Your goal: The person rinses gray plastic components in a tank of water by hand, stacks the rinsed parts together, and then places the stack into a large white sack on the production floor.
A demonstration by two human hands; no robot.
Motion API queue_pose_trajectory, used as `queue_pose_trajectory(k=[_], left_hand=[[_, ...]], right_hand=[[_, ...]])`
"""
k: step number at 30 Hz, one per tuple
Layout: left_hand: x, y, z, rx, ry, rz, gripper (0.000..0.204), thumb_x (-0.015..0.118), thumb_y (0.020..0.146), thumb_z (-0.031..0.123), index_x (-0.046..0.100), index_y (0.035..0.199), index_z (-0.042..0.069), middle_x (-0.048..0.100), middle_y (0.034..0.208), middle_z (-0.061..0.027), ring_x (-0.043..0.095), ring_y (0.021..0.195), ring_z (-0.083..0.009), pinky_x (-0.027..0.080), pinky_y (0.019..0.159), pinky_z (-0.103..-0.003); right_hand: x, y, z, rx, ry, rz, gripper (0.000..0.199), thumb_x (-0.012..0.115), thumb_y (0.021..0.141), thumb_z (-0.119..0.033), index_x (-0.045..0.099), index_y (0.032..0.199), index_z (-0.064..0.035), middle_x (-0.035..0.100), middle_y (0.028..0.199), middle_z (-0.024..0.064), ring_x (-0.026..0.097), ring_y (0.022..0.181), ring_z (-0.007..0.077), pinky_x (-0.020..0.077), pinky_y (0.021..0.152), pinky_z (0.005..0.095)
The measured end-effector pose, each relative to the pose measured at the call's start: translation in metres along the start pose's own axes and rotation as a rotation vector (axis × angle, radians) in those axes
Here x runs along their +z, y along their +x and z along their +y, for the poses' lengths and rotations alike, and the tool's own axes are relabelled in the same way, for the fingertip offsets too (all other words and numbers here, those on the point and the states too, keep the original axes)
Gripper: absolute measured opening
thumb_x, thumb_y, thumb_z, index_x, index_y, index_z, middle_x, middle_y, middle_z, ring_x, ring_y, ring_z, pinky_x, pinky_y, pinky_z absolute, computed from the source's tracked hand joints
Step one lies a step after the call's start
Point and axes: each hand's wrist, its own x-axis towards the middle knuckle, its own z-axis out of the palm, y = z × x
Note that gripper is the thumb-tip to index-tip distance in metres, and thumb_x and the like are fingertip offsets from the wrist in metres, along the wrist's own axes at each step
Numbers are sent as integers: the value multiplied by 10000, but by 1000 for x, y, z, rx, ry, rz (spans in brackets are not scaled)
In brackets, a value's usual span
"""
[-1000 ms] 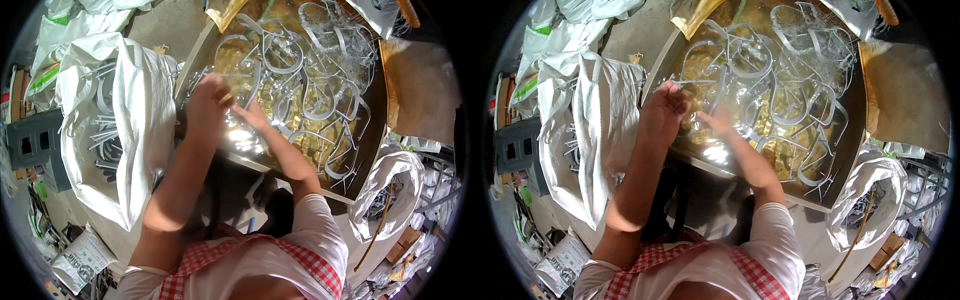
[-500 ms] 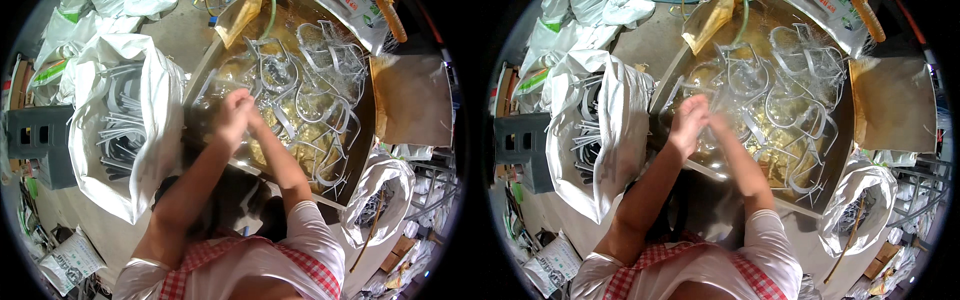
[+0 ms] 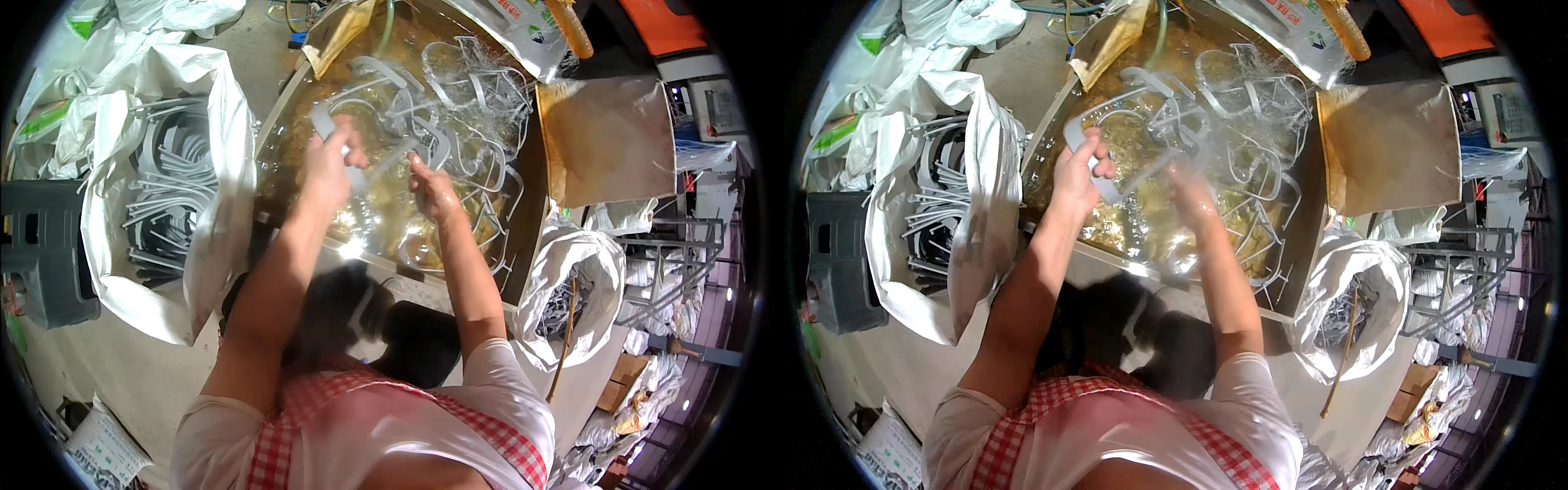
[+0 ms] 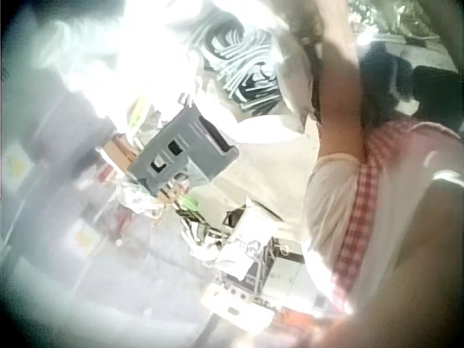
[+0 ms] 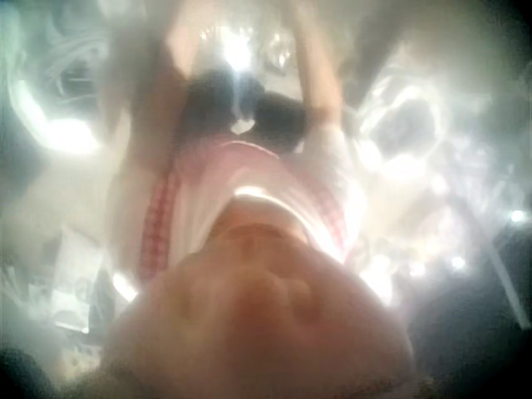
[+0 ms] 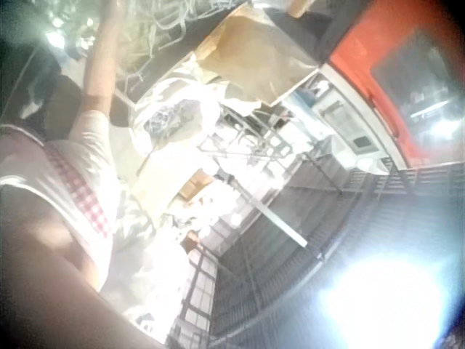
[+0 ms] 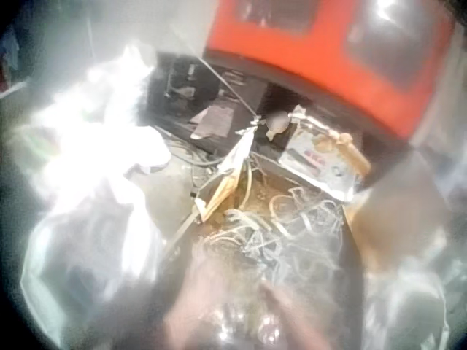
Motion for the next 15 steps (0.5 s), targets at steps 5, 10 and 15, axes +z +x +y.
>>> queue_pose_trajectory(k=[5, 10, 15], left_hand=[[-18, 15, -26, 243, 1131, 173, 329, 497, 866, 290, 484, 1048, 16, 608, 741, -156, 597, 759, -320, 444, 628, -385], [-48, 31, -84, 45, 1307, 200, 354, 497, 842, 251, 466, 1110, 21, 565, 1029, -216, 557, 928, -368, 432, 788, -434], [-44, 10, -118, -337, 1537, -85, 302, 454, 826, 93, 474, 1113, 4, 556, 1053, -229, 525, 1032, -337, 416, 855, -382]], right_hand=[[-29, -26, -16, -22, 87, -36, 312, 668, 744, -100, 570, 1035, -51, 566, 826, -13, 493, 624, 102, 406, 589, 252], [-43, -33, -10, -77, 215, -31, 313, 648, 746, -85, 555, 1042, -43, 570, 840, -9, 513, 669, 117, 426, 641, 266], [-65, -41, -4, -95, 544, -183, 325, 593, 765, -73, 505, 1070, -1, 562, 933, 51, 526, 807, 158, 433, 771, 299]])
